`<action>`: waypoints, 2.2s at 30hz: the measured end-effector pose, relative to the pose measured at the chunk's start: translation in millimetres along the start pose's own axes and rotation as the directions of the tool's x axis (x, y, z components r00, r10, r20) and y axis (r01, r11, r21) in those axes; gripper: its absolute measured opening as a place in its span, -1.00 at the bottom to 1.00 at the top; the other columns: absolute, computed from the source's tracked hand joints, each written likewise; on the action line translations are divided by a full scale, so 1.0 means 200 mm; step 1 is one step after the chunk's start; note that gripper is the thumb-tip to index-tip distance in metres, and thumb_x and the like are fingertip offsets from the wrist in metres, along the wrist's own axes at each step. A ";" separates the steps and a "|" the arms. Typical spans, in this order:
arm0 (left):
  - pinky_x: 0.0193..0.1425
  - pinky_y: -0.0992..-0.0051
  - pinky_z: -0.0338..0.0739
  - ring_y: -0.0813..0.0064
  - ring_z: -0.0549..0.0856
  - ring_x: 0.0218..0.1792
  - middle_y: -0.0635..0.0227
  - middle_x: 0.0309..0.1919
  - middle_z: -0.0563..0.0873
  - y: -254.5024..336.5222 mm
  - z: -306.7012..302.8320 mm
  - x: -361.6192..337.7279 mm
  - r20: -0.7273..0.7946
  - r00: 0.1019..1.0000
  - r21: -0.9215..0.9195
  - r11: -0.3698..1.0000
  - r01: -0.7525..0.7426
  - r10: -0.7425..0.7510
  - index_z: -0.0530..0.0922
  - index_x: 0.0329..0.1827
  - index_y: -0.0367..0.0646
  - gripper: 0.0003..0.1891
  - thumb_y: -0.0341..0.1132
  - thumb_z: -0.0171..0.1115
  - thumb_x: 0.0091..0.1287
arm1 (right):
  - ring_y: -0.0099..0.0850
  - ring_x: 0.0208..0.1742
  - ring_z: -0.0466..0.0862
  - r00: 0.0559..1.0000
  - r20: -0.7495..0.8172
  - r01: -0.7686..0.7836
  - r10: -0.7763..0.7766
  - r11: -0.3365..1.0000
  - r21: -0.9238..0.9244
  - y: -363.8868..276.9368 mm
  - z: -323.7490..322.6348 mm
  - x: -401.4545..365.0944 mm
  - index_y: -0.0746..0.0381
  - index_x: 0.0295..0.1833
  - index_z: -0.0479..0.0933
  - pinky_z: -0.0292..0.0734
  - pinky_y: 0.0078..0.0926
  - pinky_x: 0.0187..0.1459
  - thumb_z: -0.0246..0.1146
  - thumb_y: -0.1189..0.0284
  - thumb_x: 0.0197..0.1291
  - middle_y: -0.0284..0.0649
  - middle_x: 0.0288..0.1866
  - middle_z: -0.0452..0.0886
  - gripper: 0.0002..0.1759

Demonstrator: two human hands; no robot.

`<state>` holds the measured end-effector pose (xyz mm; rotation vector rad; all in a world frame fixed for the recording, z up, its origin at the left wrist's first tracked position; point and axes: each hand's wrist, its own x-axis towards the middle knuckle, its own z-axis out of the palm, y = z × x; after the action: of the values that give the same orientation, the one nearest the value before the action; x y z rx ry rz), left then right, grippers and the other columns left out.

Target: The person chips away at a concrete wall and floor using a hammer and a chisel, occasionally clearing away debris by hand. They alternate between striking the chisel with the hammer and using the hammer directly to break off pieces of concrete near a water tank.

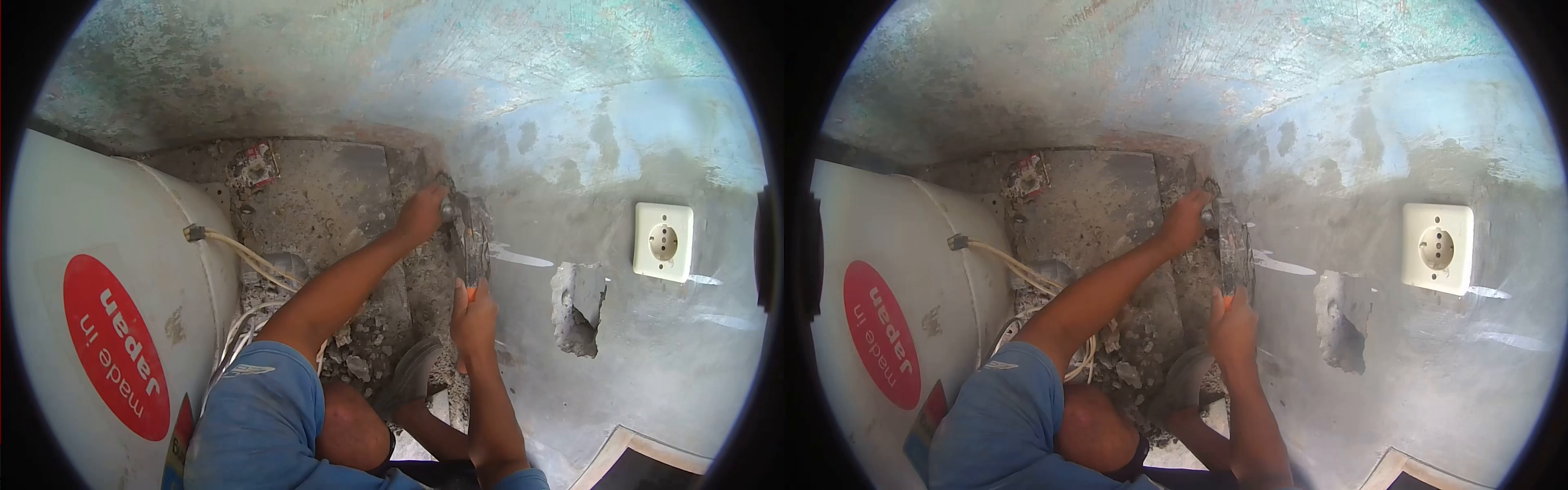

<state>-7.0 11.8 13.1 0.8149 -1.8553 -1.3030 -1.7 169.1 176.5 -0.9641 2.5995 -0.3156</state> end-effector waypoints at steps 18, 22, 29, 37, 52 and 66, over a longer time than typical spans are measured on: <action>-0.11 0.08 0.58 -0.10 0.65 -0.15 -0.06 -0.20 0.62 0.02 0.04 0.07 0.017 0.999 0.135 0.990 0.028 -0.031 0.52 -0.25 -0.34 -0.87 -0.57 0.05 0.17 | -0.12 -0.55 0.60 0.978 -0.206 0.071 0.029 0.884 0.462 -0.15 -0.20 -0.17 0.41 -0.21 0.42 0.46 -0.21 -0.46 0.11 0.28 0.39 -0.08 -0.60 0.56 -0.66; -0.11 0.08 0.58 -0.10 0.65 -0.14 -0.05 -0.20 0.62 0.03 0.03 0.08 0.015 0.999 0.134 0.990 0.049 -0.052 0.52 -0.25 -0.33 -0.87 -0.57 0.05 0.17 | -0.30 -0.60 0.53 0.886 -0.363 0.426 -0.288 0.814 0.395 0.07 0.04 -0.01 0.38 -0.25 0.38 0.44 -0.23 -0.50 0.11 0.25 0.38 -0.14 -0.62 0.52 -0.65; -0.10 0.10 0.56 -0.12 0.64 -0.17 -0.06 -0.21 0.61 -0.01 0.04 0.10 -0.011 1.000 0.081 0.997 0.014 -0.013 0.54 -0.24 -0.32 -0.81 -0.58 0.22 0.05 | -0.44 -0.65 0.42 0.960 -0.257 0.217 -0.110 0.874 0.436 -0.19 -0.24 -0.14 0.33 -0.32 0.34 0.39 -0.39 -0.58 0.10 0.23 0.39 -0.22 -0.65 0.43 -0.63; -0.09 0.12 0.55 -0.08 0.64 -0.14 -0.04 -0.22 0.61 0.00 0.06 0.10 0.005 0.999 0.120 0.992 0.046 -0.047 0.54 -0.27 -0.31 -0.83 -0.52 0.26 0.07 | -0.43 -0.64 0.43 0.998 0.048 -0.029 0.028 0.999 0.028 0.10 0.01 0.04 0.33 -0.30 0.34 0.36 -0.45 -0.57 0.11 0.21 0.39 -0.24 -0.61 0.44 -0.63; -0.06 0.13 0.57 -0.07 0.65 -0.12 -0.07 -0.18 0.61 -0.01 0.09 0.12 -0.064 0.997 0.184 0.982 -0.034 0.047 0.54 -0.25 -0.33 -0.85 -0.57 0.16 0.10 | -0.25 -0.63 0.52 0.982 -0.119 0.154 -0.149 0.987 0.037 0.06 -0.05 0.00 0.44 -0.24 0.40 0.42 -0.27 -0.49 0.16 0.30 0.35 -0.02 -0.62 0.51 -0.65; -0.06 0.11 0.58 -0.08 0.65 -0.11 -0.05 -0.15 0.60 0.01 0.08 0.12 0.021 0.998 0.198 0.978 0.060 -0.065 0.54 -0.24 -0.33 -0.87 -0.56 0.12 0.15 | -0.41 -0.67 0.34 0.956 -0.274 0.132 -0.099 0.986 0.102 0.03 -0.07 -0.04 0.29 -0.44 0.35 0.31 -0.34 -0.58 0.12 0.29 0.38 -0.33 -0.66 0.34 -0.63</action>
<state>-34.1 0.6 16.7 0.9705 -2.0186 -1.1854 -5.1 179.6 190.0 -1.1006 2.7291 -0.6680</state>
